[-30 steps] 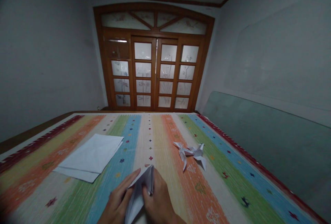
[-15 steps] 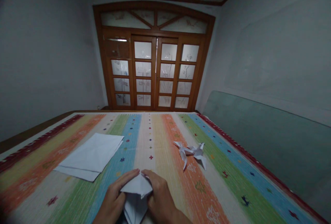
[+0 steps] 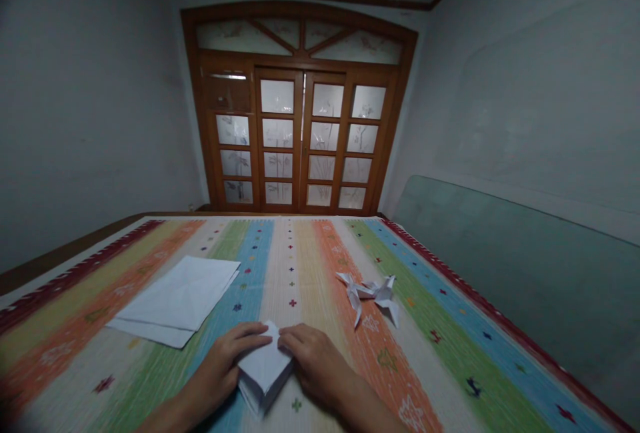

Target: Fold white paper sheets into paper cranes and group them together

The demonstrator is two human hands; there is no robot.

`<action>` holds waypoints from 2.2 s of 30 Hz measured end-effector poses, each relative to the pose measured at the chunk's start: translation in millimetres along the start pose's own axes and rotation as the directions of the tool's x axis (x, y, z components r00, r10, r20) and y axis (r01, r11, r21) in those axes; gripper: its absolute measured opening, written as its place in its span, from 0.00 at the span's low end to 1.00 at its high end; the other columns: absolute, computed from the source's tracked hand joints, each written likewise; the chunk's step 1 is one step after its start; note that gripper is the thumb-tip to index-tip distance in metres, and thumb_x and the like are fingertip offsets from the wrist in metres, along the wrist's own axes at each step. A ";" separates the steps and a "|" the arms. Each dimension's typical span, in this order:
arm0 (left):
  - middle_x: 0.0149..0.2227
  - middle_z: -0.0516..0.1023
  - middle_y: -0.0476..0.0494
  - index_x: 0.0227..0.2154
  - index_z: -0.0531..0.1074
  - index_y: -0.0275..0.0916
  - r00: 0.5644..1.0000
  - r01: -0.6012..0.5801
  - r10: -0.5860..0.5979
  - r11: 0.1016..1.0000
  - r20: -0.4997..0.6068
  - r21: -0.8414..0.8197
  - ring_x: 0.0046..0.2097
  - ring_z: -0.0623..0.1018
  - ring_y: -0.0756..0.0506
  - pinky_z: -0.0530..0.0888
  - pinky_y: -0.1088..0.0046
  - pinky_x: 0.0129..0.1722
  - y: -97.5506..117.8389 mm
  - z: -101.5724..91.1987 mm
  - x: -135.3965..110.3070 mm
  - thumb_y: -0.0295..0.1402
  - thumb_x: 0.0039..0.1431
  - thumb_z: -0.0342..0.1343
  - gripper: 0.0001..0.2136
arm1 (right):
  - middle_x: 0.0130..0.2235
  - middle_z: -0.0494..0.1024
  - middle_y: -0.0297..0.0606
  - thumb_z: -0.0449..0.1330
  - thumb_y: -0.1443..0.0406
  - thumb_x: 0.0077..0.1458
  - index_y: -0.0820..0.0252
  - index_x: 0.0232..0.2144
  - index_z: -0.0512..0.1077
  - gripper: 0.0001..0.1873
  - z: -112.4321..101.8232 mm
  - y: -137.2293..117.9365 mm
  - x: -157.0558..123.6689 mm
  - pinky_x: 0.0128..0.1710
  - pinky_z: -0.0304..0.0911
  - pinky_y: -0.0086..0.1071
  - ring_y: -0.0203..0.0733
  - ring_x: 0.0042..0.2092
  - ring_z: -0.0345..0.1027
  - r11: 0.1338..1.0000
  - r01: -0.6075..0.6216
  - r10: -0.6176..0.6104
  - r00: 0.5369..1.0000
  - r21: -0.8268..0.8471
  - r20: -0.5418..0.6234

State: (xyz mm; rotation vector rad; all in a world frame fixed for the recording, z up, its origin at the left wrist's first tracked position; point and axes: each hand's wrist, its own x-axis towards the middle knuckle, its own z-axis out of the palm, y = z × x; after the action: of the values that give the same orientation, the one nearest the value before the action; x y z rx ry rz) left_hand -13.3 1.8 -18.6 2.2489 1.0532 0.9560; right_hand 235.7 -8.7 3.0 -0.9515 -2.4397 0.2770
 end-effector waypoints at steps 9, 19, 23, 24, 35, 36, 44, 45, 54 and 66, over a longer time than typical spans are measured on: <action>0.59 0.78 0.44 0.53 0.78 0.48 0.952 -0.168 0.123 0.975 0.281 0.143 0.63 0.71 0.38 0.69 0.51 0.62 3.2 -25.7 7.1 0.16 0.52 0.50 0.29 | 0.52 0.81 0.43 0.58 0.76 0.49 0.58 0.48 0.76 0.24 -3.8 2.2 0.5 0.56 0.67 0.43 0.50 0.53 0.72 0.996 0.080 -0.080 0.997 0.025 0.008; 0.61 0.76 0.45 0.54 0.77 0.46 0.934 -0.136 0.052 0.967 0.355 0.216 0.66 0.68 0.35 0.67 0.48 0.64 20.8 -45.7 5.3 0.18 0.40 0.51 0.35 | 0.49 0.83 0.43 0.60 0.75 0.47 0.59 0.43 0.80 0.20 -5.3 0.6 2.1 0.56 0.68 0.43 0.51 0.52 0.72 0.995 0.101 -0.101 0.995 0.005 0.007; 0.57 0.79 0.46 0.49 0.79 0.46 0.935 -0.140 0.056 0.966 0.349 0.219 0.64 0.71 0.36 0.69 0.49 0.62 18.8 -50.4 5.4 0.19 0.48 0.52 0.27 | 0.44 0.85 0.45 0.59 0.76 0.47 0.61 0.36 0.81 0.15 -3.1 1.4 2.8 0.52 0.70 0.40 0.50 0.48 0.74 0.992 0.128 -0.128 0.992 0.017 -0.005; 0.57 0.80 0.45 0.49 0.79 0.46 0.936 -0.138 0.057 0.967 0.347 0.213 0.64 0.72 0.36 0.68 0.50 0.62 19.1 -51.8 5.3 0.21 0.50 0.53 0.24 | 0.43 0.85 0.45 0.60 0.77 0.47 0.61 0.35 0.81 0.15 -2.9 1.5 2.4 0.50 0.71 0.39 0.49 0.47 0.75 0.991 0.131 -0.131 0.991 0.025 -0.010; 0.56 0.80 0.41 0.50 0.79 0.48 0.942 -0.017 -0.051 0.980 0.332 0.197 0.64 0.71 0.33 0.68 0.50 0.61 16.6 -55.9 7.5 0.34 0.52 0.67 0.20 | 0.48 0.80 0.45 0.70 0.70 0.47 0.58 0.42 0.81 0.17 -9.0 -0.6 -3.5 0.51 0.69 0.41 0.50 0.50 0.72 0.982 -0.050 0.045 0.998 0.182 0.033; 0.56 0.80 0.40 0.50 0.79 0.47 0.944 -0.014 -0.049 0.982 0.327 0.188 0.64 0.72 0.34 0.68 0.50 0.61 15.4 -55.7 7.4 0.35 0.53 0.67 0.20 | 0.48 0.80 0.45 0.71 0.70 0.47 0.58 0.43 0.81 0.17 -8.3 0.3 -3.6 0.51 0.69 0.41 0.50 0.50 0.72 0.980 -0.053 0.048 0.998 0.191 0.031; 0.54 0.82 0.42 0.48 0.80 0.46 0.958 -0.029 -0.026 0.982 0.286 0.186 0.62 0.74 0.35 0.70 0.51 0.60 12.2 -53.2 4.7 0.30 0.58 0.60 0.15 | 0.45 0.81 0.45 0.71 0.70 0.46 0.58 0.42 0.81 0.18 -6.7 3.5 -1.6 0.49 0.69 0.39 0.49 0.48 0.73 0.974 -0.049 0.051 0.999 0.220 -0.001; 0.53 0.82 0.42 0.48 0.80 0.46 0.960 -0.035 -0.019 0.982 0.280 0.186 0.61 0.74 0.35 0.70 0.51 0.60 12.6 -53.0 4.8 0.29 0.58 0.60 0.15 | 0.45 0.81 0.45 0.71 0.70 0.46 0.59 0.42 0.81 0.18 -6.8 3.6 -1.3 0.49 0.69 0.40 0.49 0.48 0.74 0.974 -0.047 0.049 0.999 0.220 -0.004; 0.54 0.82 0.40 0.48 0.80 0.46 0.949 -0.056 -0.014 0.975 0.316 0.214 0.61 0.75 0.34 0.70 0.51 0.59 24.2 -56.4 7.5 0.34 0.55 0.65 0.17 | 0.45 0.82 0.44 0.68 0.73 0.47 0.58 0.40 0.81 0.16 -9.6 1.4 0.0 0.51 0.69 0.39 0.48 0.48 0.74 0.967 -0.081 0.082 0.997 0.241 0.004; 0.43 0.85 0.41 0.46 0.80 0.44 0.958 -0.223 0.151 0.928 0.244 0.298 0.45 0.80 0.40 0.76 0.64 0.45 23.6 -42.5 10.7 0.22 0.58 0.55 0.17 | 0.45 0.81 0.46 0.76 0.61 0.44 0.60 0.46 0.79 0.25 -7.6 1.3 -0.2 0.48 0.69 0.39 0.50 0.47 0.74 0.976 -0.057 0.056 0.998 0.208 0.015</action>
State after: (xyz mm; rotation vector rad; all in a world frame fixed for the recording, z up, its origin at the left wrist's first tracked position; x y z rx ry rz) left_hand -29.5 1.6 28.5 2.6935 0.9642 0.6212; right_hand 240.5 -7.8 8.9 -0.9289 -2.3384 0.5465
